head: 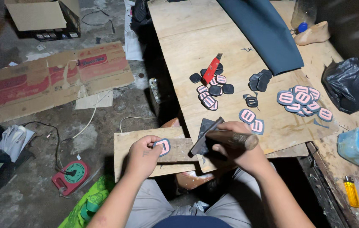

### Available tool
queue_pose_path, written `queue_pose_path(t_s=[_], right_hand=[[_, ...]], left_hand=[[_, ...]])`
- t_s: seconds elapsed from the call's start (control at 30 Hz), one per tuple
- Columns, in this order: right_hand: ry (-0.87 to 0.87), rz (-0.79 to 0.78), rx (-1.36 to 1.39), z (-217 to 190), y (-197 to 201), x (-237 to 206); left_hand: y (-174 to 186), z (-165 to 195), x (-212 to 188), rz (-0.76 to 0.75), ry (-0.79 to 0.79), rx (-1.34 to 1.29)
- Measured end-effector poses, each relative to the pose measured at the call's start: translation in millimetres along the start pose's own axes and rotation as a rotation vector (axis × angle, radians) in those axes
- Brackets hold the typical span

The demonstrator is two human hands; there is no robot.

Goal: The person sits on the floor and uses a wooden mallet to repeatedly strike small rectangular rubber pieces placed on a wooden block. They pick up each piece, position it, strike it, and then place it aside, repeating the process for multiple pieces.

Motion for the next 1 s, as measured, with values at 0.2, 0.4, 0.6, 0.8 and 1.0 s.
queue_pose_path(t_s=[0.2,0.4,0.6,0.8,1.0], right_hand=[[0.178,-0.118,-0.211,-13,-40,16],[-0.270,-0.356,-0.129,-18,-95,35],[-0.193,-0.521,-0.305,-27,-126,55],[-0.161,-0.480,-0.268,-24,-116,43],[-0.140,-0.354,-0.254,-29,-102,4]], left_hand=[[1,2,6,0.007,-0.083,0.092],[-5,-4,16,0.005,0.027,0.102],[-1,1,12,0.026,-0.017,0.114],[3,4,10,0.067,-0.029,0.149],[-2,-9,11,0.012,0.022,0.028]])
Point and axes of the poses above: each hand's wrist, its own x-axis towards the middle knuckle, its own y-axis out of the back of the hand, z = x × y, the point moved 5 cm from there along x, towards the middle knuckle, and after that the axes turned 15 degrees about z, right-handed, at the moved point
